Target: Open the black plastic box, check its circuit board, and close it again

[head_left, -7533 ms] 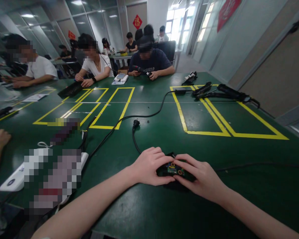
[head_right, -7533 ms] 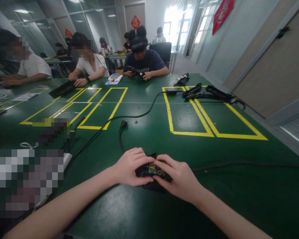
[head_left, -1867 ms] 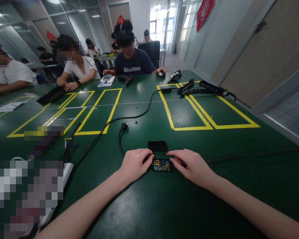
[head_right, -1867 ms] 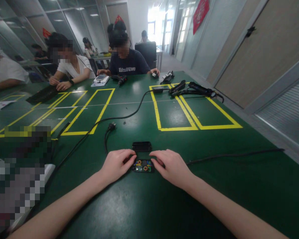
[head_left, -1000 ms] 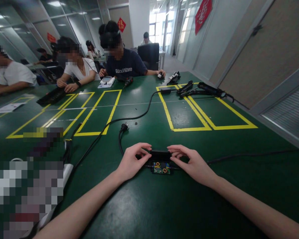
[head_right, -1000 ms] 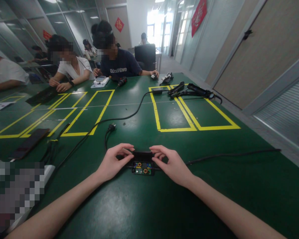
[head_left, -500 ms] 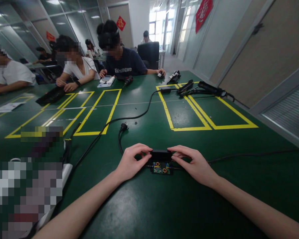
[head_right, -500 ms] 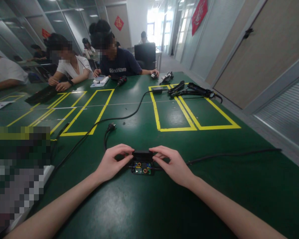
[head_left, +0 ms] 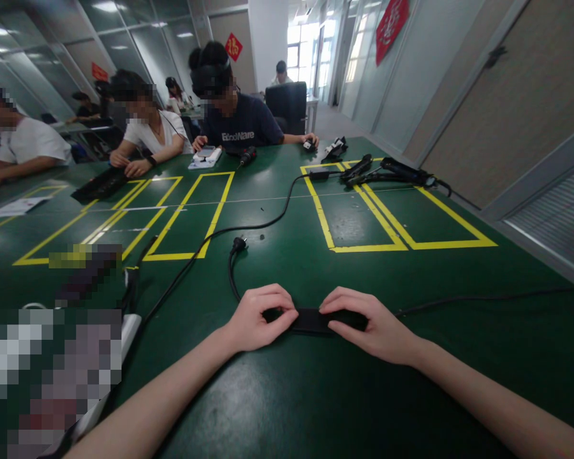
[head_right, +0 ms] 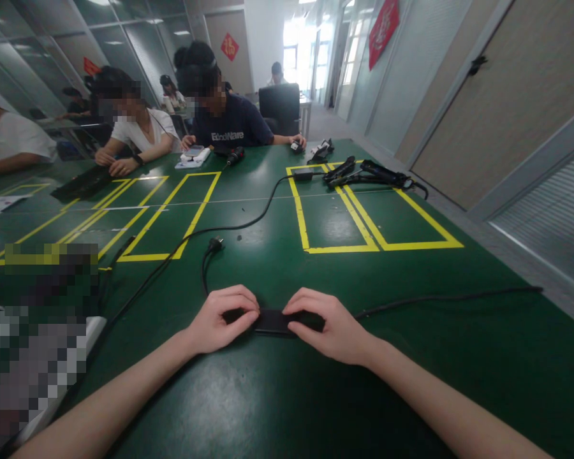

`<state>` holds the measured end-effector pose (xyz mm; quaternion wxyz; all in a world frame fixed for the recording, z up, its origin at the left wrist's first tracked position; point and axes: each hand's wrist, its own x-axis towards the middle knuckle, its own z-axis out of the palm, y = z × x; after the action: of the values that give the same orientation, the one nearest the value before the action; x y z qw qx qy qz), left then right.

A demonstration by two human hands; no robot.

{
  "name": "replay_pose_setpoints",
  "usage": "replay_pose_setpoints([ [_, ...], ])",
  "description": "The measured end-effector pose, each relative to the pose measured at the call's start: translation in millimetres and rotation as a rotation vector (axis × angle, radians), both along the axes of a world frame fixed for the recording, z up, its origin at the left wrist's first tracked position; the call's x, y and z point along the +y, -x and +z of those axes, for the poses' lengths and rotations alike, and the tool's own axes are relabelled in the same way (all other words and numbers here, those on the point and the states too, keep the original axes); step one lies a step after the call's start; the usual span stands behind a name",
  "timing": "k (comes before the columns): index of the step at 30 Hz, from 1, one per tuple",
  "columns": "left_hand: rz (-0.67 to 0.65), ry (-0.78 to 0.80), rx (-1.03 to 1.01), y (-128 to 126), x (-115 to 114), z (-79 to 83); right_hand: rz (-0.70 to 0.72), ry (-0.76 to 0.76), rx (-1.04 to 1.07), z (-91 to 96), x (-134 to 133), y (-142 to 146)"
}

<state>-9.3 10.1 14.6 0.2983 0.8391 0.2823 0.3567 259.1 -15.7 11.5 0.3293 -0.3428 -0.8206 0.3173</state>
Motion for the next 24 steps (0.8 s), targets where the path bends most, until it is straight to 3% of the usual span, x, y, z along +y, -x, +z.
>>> replay_pose_setpoints([
  [6, -0.086, -0.235, 0.230, -2, -2, -9.6, 0.056, -0.154, -0.155, -4.7, -4, 1],
  [12, 0.003, -0.312, 0.467, -13, -10, -6.6, 0.023, -0.240, -0.334, -8.5, -7, 10],
  [18, 0.056, -0.392, 0.511, -18, -11, -7.0, -0.028, -0.388, -0.408, -11.7, -4, 11],
  [24, 0.005, -0.488, 0.479, -14, -7, -10.3, 0.009, -0.452, -0.410, -6.7, -1, 9],
])
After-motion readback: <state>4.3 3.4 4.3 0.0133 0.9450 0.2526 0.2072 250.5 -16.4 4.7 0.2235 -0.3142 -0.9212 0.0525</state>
